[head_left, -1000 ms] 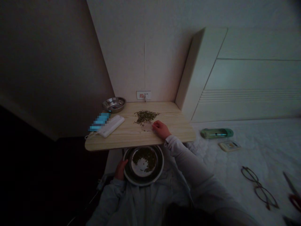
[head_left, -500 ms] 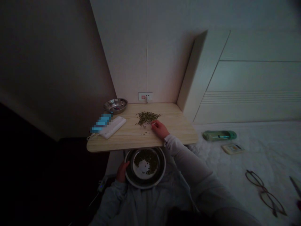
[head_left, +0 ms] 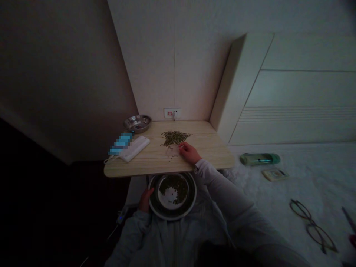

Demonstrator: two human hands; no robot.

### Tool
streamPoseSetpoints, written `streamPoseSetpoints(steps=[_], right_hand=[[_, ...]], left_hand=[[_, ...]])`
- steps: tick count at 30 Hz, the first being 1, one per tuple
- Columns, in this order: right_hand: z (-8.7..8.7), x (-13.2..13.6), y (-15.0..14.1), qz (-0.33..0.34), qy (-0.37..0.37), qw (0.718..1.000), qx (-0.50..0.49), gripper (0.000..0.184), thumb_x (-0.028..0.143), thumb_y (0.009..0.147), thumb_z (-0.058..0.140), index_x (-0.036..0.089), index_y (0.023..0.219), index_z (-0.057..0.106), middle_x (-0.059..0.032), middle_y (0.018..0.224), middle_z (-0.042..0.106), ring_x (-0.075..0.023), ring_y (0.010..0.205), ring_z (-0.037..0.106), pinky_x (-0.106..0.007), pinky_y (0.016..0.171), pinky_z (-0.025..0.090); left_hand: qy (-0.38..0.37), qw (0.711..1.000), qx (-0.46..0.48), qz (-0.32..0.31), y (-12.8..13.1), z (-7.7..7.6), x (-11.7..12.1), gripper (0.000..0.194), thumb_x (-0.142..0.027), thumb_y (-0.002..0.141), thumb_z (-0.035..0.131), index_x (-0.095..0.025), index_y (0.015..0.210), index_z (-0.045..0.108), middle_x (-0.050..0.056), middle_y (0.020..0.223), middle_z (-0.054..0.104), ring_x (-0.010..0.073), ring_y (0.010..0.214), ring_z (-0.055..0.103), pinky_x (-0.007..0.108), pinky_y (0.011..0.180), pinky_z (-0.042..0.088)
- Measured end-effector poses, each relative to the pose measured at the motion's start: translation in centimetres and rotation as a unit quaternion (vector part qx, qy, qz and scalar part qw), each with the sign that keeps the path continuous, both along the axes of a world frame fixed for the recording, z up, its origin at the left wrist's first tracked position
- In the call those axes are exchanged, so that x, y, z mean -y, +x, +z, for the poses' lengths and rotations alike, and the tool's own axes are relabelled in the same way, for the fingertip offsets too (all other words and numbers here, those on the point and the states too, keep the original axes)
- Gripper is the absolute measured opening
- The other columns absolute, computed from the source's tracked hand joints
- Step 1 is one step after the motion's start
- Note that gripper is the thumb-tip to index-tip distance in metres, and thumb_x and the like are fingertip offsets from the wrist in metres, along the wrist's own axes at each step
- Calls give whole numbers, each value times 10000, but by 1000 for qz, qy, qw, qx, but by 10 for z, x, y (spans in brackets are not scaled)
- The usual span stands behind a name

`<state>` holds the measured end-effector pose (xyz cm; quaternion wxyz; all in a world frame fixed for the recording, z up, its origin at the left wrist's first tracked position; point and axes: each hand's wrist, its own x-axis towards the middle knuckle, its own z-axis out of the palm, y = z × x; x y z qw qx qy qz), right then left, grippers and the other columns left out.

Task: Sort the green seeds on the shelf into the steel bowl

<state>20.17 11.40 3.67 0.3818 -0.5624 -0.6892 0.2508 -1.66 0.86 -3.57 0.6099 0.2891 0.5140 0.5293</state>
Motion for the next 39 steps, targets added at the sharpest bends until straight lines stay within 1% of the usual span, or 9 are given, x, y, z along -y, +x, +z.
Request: streamPoseSetpoints(steps=[6, 13, 20, 23, 26, 28, 32, 35, 39], right_hand=[[3, -6, -5, -18, -6, 1000, 23, 198, 297, 720, 376, 192, 844, 488, 25, 613, 532, -84, 563, 450, -208, 574, 345], [2, -6, -10, -18, 4, 999, 41, 210, 313, 716, 368, 203, 843, 495, 20, 628, 515, -91, 571, 442, -210, 564, 341], [-1, -6, -6, 5, 15, 1000, 4, 212, 323, 715, 365, 192, 814, 501, 27, 599, 491, -88, 558, 426, -211, 557, 343], [-1, -7, -7, 6, 32, 999, -22, 193, 297, 715, 374, 176, 814, 488, 20, 629, 503, -91, 584, 446, -217, 578, 359], [4, -4, -12, 20, 73, 996, -35, 180, 261, 724, 374, 159, 839, 468, -5, 701, 531, -95, 646, 474, -220, 620, 373], [11, 1, -15, 44, 111, 993, -10, 176, 247, 728, 379, 157, 850, 468, -22, 747, 544, -101, 691, 485, -224, 652, 373], [24, 6, -15, 116, 160, 974, 112, 155, 202, 734, 382, 172, 837, 494, -30, 783, 563, -114, 742, 495, -246, 716, 349], [28, 4, -13, 155, 147, 960, 179, 161, 157, 724, 389, 178, 831, 507, -27, 797, 574, -112, 739, 501, -244, 731, 337], [27, 3, -11, 161, 122, 959, 197, 166, 132, 706, 401, 185, 813, 517, -23, 784, 580, -113, 718, 504, -234, 711, 339]], left_hand=[[23, 999, -38, -4, 0, 10, 1, 196, -390, 402, 632, -211, 456, 571, 40, 675, 647, 263, 913, 502, 340, 828, 329], [26, 1000, -14, -9, -2, 1, 1, 253, -389, 455, 609, -184, 603, 617, 48, 788, 650, 262, 956, 479, 347, 837, 326], [-4, 1000, -28, -13, -5, -9, -3, 258, -385, 447, 610, -181, 605, 621, 57, 701, 653, 267, 913, 506, 367, 808, 346], [-9, 1000, -12, -19, -5, -8, -3, 294, -383, 439, 618, -168, 640, 627, 64, 731, 656, 272, 914, 507, 366, 808, 347], [4, 1000, 1, -16, -3, -1, 0, 316, -369, 454, 617, -170, 699, 634, 55, 762, 657, 262, 934, 499, 352, 818, 344], [19, 1000, -5, -3, -1, 4, 2, 302, -363, 463, 611, -186, 707, 636, 44, 764, 658, 253, 935, 500, 343, 825, 341], [28, 999, -26, -9, 1, 9, 5, 228, -379, 464, 596, -203, 606, 630, 39, 737, 656, 254, 913, 512, 351, 831, 338], [40, 998, -46, -12, -1, 4, 4, 214, -391, 466, 594, -206, 570, 621, 42, 788, 650, 252, 939, 494, 347, 847, 323], [34, 998, -55, -8, -3, -4, 1, 252, -414, 448, 601, -199, 578, 623, 53, 772, 648, 267, 962, 475, 365, 856, 311]])
